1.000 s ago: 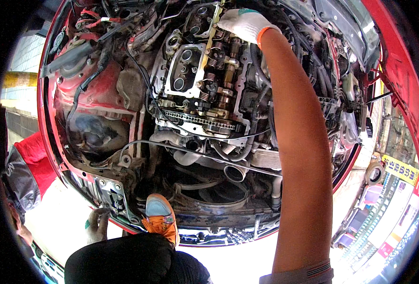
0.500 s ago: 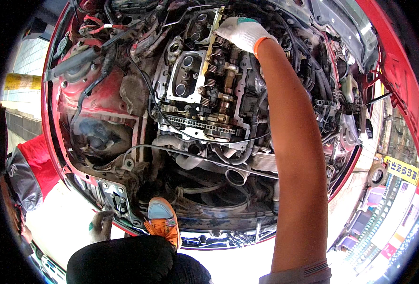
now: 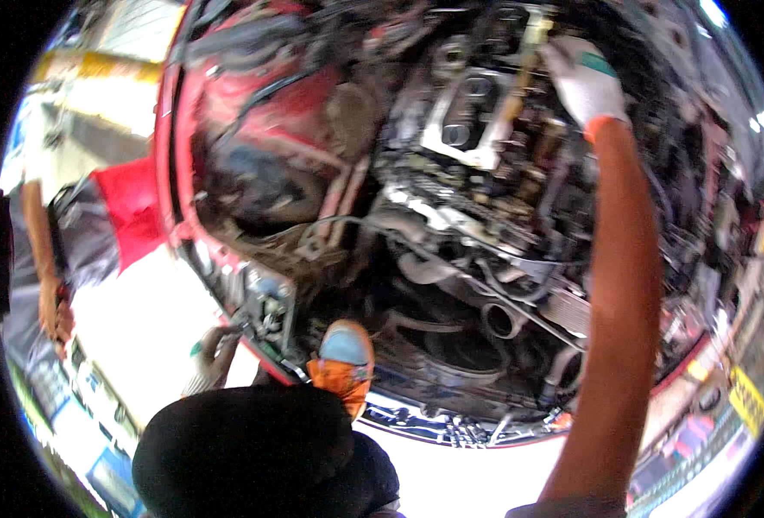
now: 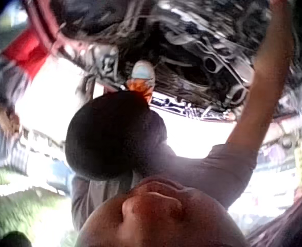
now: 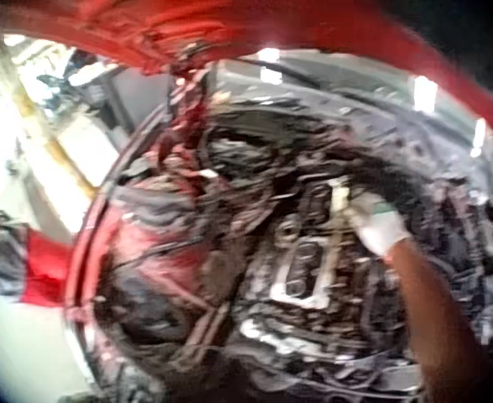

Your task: The person works on a car engine with the hood open, using a wrench to tighten bolts on the cylinder head. They manipulate various components within the engine bay, including hoses and metal parts, while wearing gloves.

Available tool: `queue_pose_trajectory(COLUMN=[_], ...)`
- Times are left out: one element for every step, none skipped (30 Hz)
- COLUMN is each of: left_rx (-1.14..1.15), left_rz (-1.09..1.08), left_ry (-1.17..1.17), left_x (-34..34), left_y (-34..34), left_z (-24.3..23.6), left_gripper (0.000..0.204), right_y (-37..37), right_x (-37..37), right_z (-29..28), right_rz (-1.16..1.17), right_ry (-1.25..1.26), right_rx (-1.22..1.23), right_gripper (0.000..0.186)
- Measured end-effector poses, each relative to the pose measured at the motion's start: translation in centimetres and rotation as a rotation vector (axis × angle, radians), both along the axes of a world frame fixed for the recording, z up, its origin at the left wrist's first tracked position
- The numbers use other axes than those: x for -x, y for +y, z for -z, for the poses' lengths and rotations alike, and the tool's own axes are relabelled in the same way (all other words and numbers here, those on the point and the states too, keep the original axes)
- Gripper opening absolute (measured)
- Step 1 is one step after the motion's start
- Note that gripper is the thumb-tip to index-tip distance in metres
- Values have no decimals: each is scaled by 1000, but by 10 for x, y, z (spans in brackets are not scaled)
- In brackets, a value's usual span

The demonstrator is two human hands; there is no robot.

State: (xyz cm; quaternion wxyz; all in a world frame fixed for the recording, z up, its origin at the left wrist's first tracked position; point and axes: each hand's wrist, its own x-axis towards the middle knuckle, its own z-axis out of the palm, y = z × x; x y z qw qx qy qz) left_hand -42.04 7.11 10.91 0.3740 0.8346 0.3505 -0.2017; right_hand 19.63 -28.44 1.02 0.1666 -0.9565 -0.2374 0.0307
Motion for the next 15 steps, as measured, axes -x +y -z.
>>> queue_pose_trajectory(left_rx=[-58,-95,-97,-97,-118,-126,-142,-146,-170,-212,-265,-315,-294,-291,-227], left_rz=[47,0,-46,-72,-128,-149,-171,-219,-220,-226,-244,-206,-315,-391,-346], left_ry=[-12,53,107,108,177,168,164,190,172,213,197,97,74,46,-7], left_x=[2,4,5,5,5,6,7,8,13,18,27,36,44,53,64], left_y=[4,7,10,15,18,21,26,30,36,43,49,58,73,89,108], left_z=[-5,-9,-15,-19,-25,-30,-35,-39,-44,-49,-59,-65,-72,-77,-89], left_gripper=[19,19,20,21,22,23,23,23,24,23,23,23,24,25,28], right_y=[2,3,1,-2,0,0,-1,-1,0,0,1,2,1,1,-1], right_x=[0,-3,-1,-2,-2,-2,-2,-2,-1,0,1,-1,3,1,4], right_z=[7,11,17,21,27,32,34,37,39,39,39,35,37,34,33], right_rz=[-20,-10,-56,7,59,46,61,86,130,58,2,-4,50,66,61], right_ry=[-63,-147,-167,-146,-162,-184,-189,-199,-199,-204,-223,-227,-249,-176,-193], right_rx=[-31,-53,-119,-144,-155,-170,-176,-189,-201,-205,-216,-222,-230,-223,-238], right_gripper=[51,49,47,46,46,46,45,45,47,48,48,49,52,52,51])
